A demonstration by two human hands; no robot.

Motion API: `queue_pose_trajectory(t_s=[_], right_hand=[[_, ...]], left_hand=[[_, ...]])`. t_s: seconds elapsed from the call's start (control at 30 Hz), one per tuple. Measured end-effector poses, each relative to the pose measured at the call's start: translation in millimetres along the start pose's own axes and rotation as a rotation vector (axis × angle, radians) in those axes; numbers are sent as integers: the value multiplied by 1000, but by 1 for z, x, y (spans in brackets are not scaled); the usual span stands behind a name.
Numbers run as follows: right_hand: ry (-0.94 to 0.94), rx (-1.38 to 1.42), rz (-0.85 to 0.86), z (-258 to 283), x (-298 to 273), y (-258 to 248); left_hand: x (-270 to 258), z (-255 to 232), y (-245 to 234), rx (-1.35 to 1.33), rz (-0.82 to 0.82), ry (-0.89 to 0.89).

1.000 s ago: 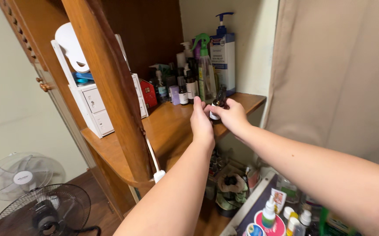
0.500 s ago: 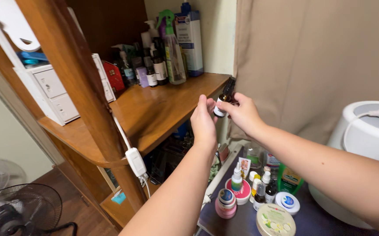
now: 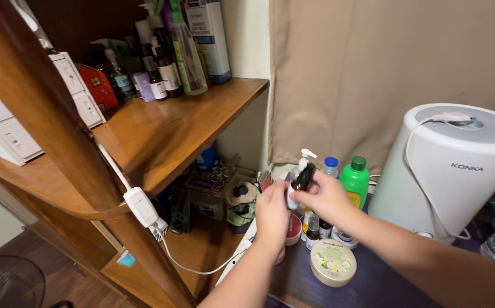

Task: The person moves various personal care items from a wooden shelf to a lower surface. They handle a humidifier, several bottles, tubes, and jars, placing them one by one onto the surface below.

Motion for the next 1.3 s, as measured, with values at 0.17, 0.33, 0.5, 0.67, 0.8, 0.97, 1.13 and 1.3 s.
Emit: queue_pose_trajectory(t_s=[0.17,0.33,0.5,0.67,0.8,0.97,1.13,1.3], right_hand=[[73,-34,49,-20,-39,5],[214,-262,32,-32,-68,12],[225,-470,54,-37,-87,25],[44,-612,61,-55,-86,37],[99,-636,130,-64,-85,43],[80,-674,134,-73,-82,49],[82,-728,137,-80,-81,51],[33,-683,107,-86,-77,52]], left_hand=[[-34,20,-10,287,-62,-86],[-53,62,-11,401,-70,-306],[-62,97,-12,141,-26,-544],[-62,108,-14,-36,42,-769],[-56,121,-19,-117,46,-794],[-47,143,-23,-217,99,-790],[-45,151,-22,-213,162,-792],[-44,142,-24,-214,197,-785]])
Point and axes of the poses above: each hand's wrist, its own x-axis towards the middle knuckle, its own y-axis out of the palm, z = x × y, the point moved 1 cm from there along x, towards the middle knuckle, and after that the axes turned 11 degrees about x, right-handed, at the moved point
